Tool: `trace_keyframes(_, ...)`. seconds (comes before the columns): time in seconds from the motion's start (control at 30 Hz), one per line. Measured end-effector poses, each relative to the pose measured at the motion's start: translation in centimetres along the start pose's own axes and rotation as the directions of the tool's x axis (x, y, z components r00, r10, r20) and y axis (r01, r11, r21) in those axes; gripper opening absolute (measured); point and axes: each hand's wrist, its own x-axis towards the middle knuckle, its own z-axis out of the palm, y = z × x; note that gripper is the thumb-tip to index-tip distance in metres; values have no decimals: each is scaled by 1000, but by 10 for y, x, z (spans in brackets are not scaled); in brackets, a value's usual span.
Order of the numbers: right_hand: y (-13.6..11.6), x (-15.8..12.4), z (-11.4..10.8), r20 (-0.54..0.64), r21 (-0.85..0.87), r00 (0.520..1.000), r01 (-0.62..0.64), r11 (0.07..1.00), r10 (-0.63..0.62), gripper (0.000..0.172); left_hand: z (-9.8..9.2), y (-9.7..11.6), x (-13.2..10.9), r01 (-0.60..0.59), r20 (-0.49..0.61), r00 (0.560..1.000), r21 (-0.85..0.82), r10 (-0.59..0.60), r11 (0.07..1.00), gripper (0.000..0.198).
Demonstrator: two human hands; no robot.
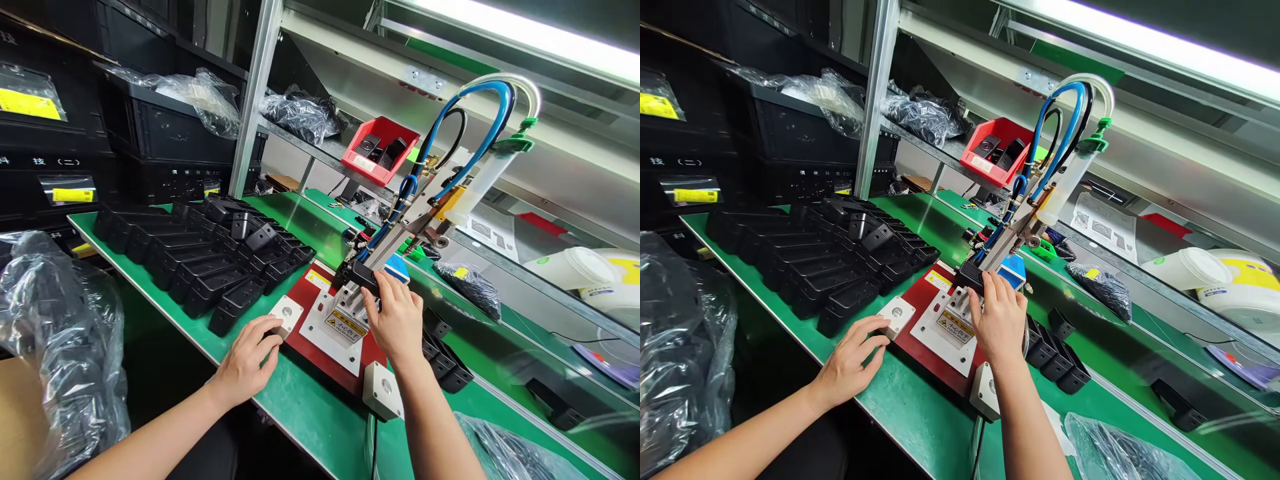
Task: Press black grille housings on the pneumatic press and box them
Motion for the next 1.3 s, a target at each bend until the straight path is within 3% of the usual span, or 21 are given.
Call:
trace_keyframes(0.53, 1, -5, 1, -29, 70, 999, 44, 997, -42, 35, 0, 0, 1, 1, 1, 1000, 0, -1, 1000, 19)
trace_keyframes(1.3, -6, -1, -5, 32, 56, 998, -55, 997, 54, 33, 0, 0, 0, 3, 10, 1000, 1, -3, 1000, 20)
